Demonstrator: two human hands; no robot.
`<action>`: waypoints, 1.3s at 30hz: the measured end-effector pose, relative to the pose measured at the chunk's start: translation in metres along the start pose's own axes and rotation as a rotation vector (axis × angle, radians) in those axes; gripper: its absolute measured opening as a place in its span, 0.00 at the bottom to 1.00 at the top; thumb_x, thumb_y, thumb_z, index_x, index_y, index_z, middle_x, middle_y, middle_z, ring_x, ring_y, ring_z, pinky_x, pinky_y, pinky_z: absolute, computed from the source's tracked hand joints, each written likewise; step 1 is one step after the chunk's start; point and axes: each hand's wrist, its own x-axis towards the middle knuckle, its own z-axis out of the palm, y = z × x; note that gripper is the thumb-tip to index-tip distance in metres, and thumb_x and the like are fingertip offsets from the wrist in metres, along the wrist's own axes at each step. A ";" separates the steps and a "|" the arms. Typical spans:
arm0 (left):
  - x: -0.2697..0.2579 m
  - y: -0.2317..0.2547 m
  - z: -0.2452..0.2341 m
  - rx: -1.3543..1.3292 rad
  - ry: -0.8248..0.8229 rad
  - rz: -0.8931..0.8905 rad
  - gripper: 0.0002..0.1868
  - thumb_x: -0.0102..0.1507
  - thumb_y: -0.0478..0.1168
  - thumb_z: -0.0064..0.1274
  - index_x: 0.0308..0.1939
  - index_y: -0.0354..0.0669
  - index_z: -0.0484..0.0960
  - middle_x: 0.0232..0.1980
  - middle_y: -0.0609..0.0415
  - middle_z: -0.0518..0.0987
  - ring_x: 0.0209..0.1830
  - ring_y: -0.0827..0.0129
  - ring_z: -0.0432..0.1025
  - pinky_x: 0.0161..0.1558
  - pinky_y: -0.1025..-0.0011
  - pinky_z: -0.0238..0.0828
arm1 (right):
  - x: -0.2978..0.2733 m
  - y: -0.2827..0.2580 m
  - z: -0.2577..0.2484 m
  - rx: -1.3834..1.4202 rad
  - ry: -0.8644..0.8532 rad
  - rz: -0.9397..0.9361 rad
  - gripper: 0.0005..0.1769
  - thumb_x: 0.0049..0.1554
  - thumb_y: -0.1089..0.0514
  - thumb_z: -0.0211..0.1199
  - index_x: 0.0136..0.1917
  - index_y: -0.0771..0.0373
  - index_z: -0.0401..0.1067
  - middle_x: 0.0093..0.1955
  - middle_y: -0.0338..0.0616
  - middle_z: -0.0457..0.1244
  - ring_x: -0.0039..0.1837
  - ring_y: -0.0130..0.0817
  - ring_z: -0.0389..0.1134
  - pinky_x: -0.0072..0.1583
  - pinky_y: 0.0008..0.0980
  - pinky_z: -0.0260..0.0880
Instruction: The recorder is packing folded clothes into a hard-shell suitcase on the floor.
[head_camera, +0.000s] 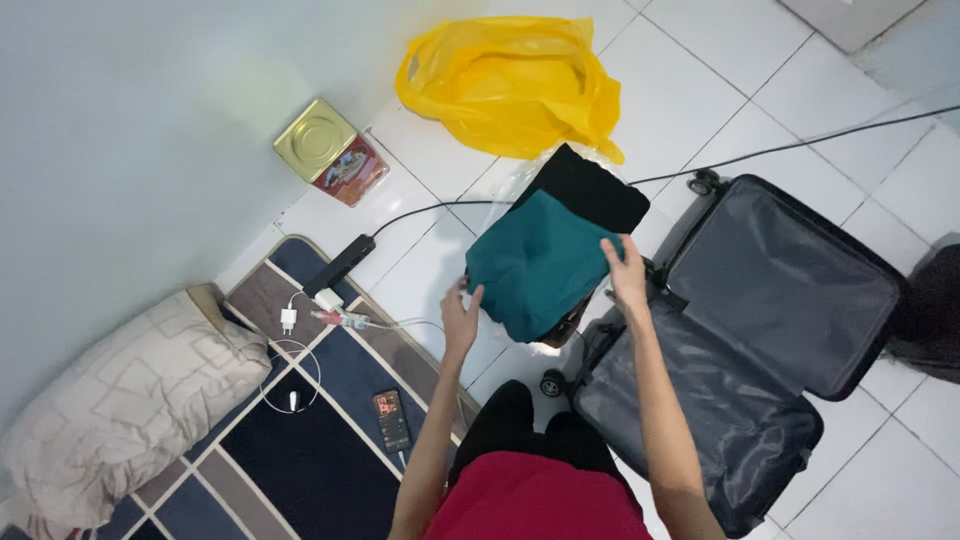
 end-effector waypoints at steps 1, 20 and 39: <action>0.003 0.000 0.003 -0.004 0.003 0.000 0.32 0.72 0.53 0.52 0.65 0.23 0.71 0.54 0.39 0.72 0.47 0.50 0.68 0.47 0.54 0.68 | 0.006 0.005 -0.003 -0.003 0.000 -0.003 0.24 0.63 0.45 0.65 0.64 0.64 0.72 0.52 0.44 0.69 0.49 0.31 0.66 0.52 0.33 0.67; 0.098 0.013 0.015 -0.068 -0.204 -0.191 0.14 0.64 0.42 0.59 0.50 0.39 0.81 0.38 0.48 0.85 0.36 0.66 0.78 0.40 0.70 0.73 | -0.161 -0.059 0.079 -0.862 0.051 -0.388 0.39 0.44 0.42 0.75 0.66 0.53 0.69 0.63 0.47 0.58 0.67 0.51 0.56 0.67 0.56 0.47; 0.009 -0.054 0.075 -0.241 -0.032 -0.367 0.49 0.62 0.56 0.66 0.66 0.26 0.53 0.58 0.44 0.59 0.56 0.58 0.61 0.59 0.50 0.61 | -0.003 -0.021 0.007 -0.712 0.085 -0.335 0.45 0.53 0.32 0.70 0.70 0.68 0.69 0.61 0.60 0.64 0.62 0.56 0.65 0.61 0.51 0.66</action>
